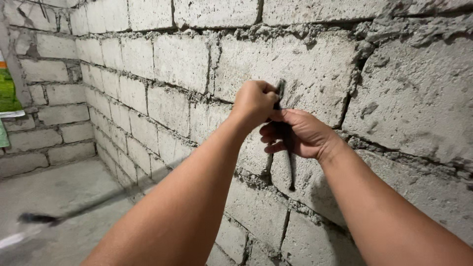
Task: The person ties a black strap to a cinder block wall to secure a white rod, then spreads a white mosquito net over a bed and adjusts the net along the rod to drape it properly.
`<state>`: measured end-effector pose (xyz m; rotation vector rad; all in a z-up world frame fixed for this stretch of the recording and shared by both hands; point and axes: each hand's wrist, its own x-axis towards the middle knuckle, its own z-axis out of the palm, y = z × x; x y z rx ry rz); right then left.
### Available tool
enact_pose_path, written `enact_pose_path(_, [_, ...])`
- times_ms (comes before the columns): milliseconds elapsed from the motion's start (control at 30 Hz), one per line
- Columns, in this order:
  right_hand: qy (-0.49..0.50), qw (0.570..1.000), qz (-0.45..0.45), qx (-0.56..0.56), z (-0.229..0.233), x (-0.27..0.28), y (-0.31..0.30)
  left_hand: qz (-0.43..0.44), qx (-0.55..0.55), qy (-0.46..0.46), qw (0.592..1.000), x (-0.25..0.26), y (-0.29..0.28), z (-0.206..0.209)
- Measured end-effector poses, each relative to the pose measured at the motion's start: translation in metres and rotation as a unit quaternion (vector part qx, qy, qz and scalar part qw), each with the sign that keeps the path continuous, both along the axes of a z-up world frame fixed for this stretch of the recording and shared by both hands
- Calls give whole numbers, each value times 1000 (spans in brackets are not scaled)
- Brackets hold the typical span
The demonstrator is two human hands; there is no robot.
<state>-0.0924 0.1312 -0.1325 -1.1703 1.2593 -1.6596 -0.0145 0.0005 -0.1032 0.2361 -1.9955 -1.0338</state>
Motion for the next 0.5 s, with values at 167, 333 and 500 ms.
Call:
enact_pose_path(167, [-12,994,-112,-13,4,2,3,54,-79,-2,995,2,-10,-18])
enact_pose_path(333, [-8,980,-189,-54,-7,-12,-11,95,-135,12,986,-2,-6,-35])
enact_pose_path(500, [31,975,-215,-46,-20,-24,-16,91,-168,4,981,0,-10,-42])
